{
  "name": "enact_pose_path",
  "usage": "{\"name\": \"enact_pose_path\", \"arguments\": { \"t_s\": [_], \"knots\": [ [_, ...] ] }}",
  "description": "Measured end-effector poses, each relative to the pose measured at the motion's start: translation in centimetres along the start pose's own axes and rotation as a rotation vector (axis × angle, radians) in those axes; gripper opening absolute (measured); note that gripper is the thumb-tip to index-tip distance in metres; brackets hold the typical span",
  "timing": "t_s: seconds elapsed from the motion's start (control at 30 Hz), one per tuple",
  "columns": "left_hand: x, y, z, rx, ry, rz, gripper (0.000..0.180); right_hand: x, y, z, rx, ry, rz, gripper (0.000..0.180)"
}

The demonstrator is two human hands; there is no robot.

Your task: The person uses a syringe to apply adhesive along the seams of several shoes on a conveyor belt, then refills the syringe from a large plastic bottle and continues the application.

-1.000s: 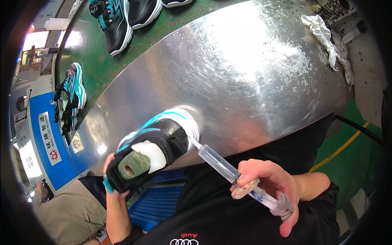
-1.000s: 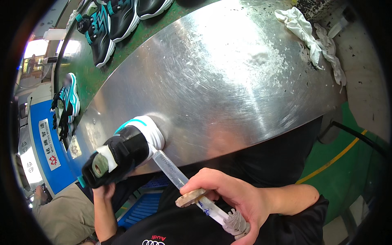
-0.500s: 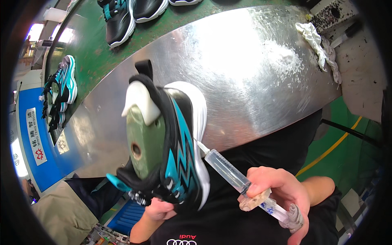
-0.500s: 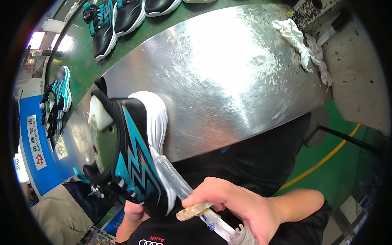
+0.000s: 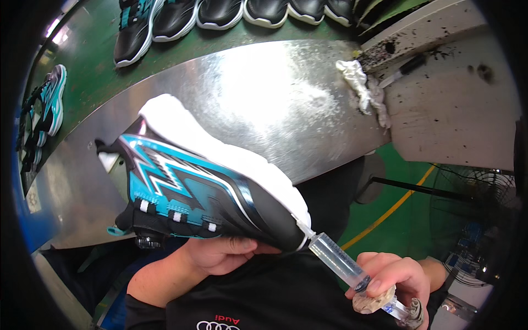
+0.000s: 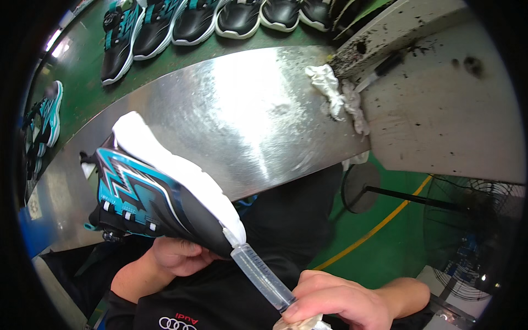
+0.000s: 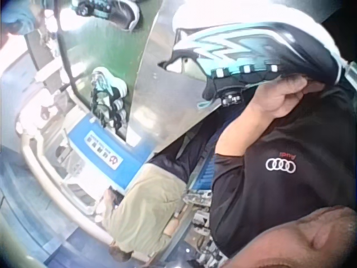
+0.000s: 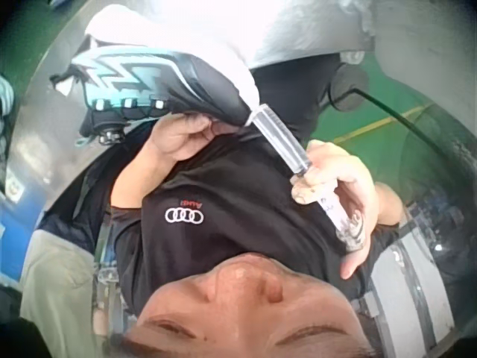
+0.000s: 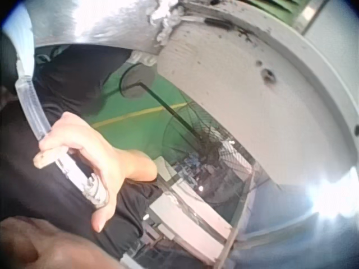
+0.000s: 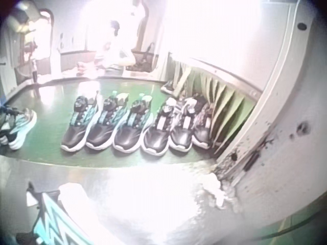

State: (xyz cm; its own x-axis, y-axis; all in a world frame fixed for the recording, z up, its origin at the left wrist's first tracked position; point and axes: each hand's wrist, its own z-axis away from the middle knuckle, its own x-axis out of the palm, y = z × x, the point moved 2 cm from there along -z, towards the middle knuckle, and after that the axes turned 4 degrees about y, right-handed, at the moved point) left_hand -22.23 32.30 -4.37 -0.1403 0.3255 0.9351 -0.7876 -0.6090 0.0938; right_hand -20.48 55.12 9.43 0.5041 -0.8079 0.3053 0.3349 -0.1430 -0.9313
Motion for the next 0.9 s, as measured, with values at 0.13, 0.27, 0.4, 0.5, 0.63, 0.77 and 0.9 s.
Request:
{"name": "enact_pose_path", "arguments": {
  "t_s": [0.13, 0.27, 0.4, 0.5, 0.63, 0.77, 0.9],
  "knots": [
    [0.7, 0.5, -3.2, 0.029, -0.143, 0.008, 0.047, -0.4, 1.0, 1.5, -0.129, 0.196, 0.086, 0.070],
    [1.4, 0.8, -4.4, 0.072, -0.171, 0.052, 0.034, -0.2, 2.2, 1.2, -0.312, 0.202, 0.206, 0.069],
    [1.4, 0.9, -5.4, 0.050, -0.123, 0.035, 0.034, 1.1, 1.3, 1.4, -0.315, 0.272, 0.307, 0.084],
    [1.4, 1.1, -6.0, 0.067, -0.051, -0.005, 0.061, 2.1, 1.3, 1.3, -0.334, 0.241, 0.432, 0.091],
    [2.2, 1.4, -6.2, 0.105, -0.120, 0.024, 0.053, 2.5, 2.9, 0.6, -0.451, 0.251, 0.574, 0.082],
    [3.1, 1.6, -6.3, 0.114, -0.245, 0.054, 0.042, 3.1, 4.1, 0.6, -0.492, 0.247, 0.858, 0.073],
    [3.5, 1.6, -6.2, 0.113, -0.230, 0.100, 0.045, 3.2, 5.1, 0.7, -0.482, 0.243, 1.038, 0.070]
  ]
}}
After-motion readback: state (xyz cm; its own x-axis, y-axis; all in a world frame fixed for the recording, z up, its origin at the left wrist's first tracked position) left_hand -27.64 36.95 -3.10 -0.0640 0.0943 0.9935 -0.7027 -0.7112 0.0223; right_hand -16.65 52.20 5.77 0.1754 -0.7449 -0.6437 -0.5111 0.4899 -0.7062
